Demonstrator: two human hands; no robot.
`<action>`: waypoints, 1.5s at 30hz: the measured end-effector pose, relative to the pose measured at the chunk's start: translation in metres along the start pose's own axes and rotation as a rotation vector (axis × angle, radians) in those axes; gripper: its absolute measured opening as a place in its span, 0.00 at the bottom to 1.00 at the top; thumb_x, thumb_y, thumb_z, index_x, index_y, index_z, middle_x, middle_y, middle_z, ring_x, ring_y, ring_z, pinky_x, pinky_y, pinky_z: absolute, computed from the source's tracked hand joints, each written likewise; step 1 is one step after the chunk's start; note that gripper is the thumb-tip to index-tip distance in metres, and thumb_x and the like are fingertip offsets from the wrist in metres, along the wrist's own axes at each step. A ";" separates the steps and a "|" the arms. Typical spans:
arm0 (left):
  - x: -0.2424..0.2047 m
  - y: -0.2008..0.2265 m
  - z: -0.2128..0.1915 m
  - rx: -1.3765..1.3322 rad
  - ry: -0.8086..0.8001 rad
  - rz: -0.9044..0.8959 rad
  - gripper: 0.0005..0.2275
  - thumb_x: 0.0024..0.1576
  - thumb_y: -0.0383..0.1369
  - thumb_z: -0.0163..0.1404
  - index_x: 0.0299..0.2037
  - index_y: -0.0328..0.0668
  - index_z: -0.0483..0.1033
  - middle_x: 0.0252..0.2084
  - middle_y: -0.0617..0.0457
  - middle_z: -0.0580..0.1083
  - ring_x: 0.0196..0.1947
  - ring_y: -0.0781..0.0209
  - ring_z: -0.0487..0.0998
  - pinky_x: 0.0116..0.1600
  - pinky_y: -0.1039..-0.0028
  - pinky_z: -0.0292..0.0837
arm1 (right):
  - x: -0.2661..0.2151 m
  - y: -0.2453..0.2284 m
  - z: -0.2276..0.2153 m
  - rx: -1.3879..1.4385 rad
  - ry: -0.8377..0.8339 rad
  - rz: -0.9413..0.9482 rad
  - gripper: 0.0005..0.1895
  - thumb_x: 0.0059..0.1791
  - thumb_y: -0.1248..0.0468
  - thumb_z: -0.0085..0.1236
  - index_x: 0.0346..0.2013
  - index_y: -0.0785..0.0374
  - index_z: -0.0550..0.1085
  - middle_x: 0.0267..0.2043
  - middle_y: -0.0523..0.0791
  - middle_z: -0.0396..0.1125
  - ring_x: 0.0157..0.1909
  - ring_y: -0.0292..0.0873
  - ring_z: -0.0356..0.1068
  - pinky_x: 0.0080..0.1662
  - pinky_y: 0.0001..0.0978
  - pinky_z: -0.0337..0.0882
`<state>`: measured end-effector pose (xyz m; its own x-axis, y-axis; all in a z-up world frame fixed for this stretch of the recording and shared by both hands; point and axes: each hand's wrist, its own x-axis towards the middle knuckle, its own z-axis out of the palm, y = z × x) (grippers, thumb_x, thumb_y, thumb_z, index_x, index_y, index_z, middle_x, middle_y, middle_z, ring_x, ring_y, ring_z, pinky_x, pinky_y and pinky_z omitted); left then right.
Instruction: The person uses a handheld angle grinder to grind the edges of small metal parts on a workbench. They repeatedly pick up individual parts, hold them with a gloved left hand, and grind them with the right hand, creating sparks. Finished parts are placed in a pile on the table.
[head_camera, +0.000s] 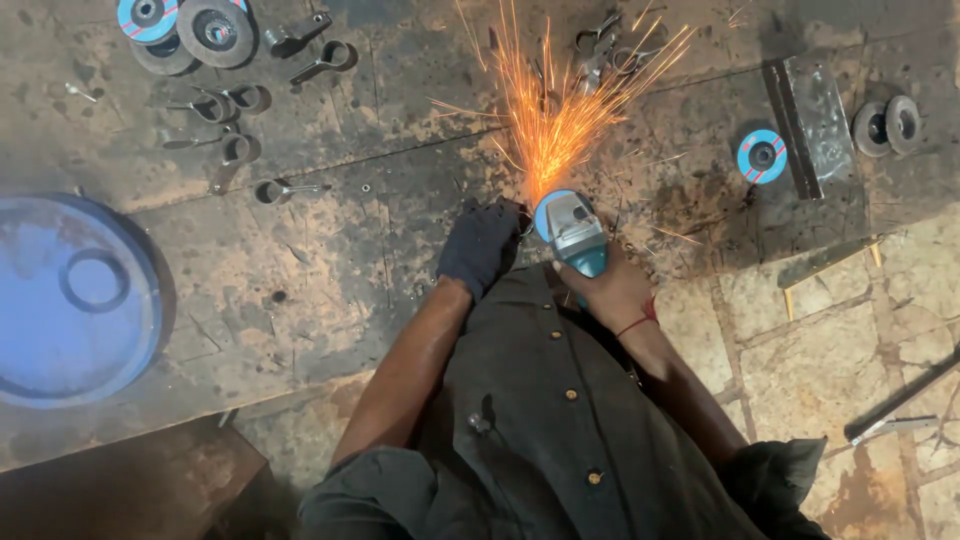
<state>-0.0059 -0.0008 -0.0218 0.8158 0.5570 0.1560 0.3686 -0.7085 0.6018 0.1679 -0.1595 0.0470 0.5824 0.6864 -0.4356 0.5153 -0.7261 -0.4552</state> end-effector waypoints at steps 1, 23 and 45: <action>0.001 0.000 0.000 0.002 0.001 0.000 0.10 0.50 0.27 0.52 0.42 0.43 0.72 0.34 0.43 0.75 0.38 0.43 0.78 0.46 0.53 0.68 | 0.003 0.003 0.002 0.001 0.000 -0.002 0.44 0.37 0.37 0.65 0.54 0.67 0.72 0.43 0.60 0.74 0.46 0.64 0.75 0.46 0.54 0.74; 0.000 -0.001 0.003 0.052 -0.056 -0.054 0.08 0.53 0.29 0.53 0.42 0.42 0.72 0.36 0.42 0.76 0.36 0.42 0.79 0.46 0.55 0.71 | 0.006 -0.001 0.003 -0.079 -0.025 0.062 0.46 0.37 0.33 0.63 0.55 0.66 0.72 0.44 0.61 0.74 0.48 0.64 0.75 0.49 0.54 0.74; -0.013 0.036 -0.029 0.130 -0.207 0.235 0.17 0.60 0.29 0.45 0.57 0.30 0.67 0.34 0.40 0.77 0.33 0.42 0.79 0.51 0.51 0.68 | -0.033 0.021 -0.020 0.181 0.183 0.089 0.38 0.41 0.39 0.66 0.49 0.69 0.74 0.42 0.61 0.74 0.46 0.65 0.74 0.45 0.52 0.73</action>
<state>-0.0157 -0.0209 0.0210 0.9533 0.2819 0.1082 0.2031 -0.8637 0.4612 0.1716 -0.1981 0.0673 0.7323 0.5899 -0.3401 0.3462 -0.7527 -0.5600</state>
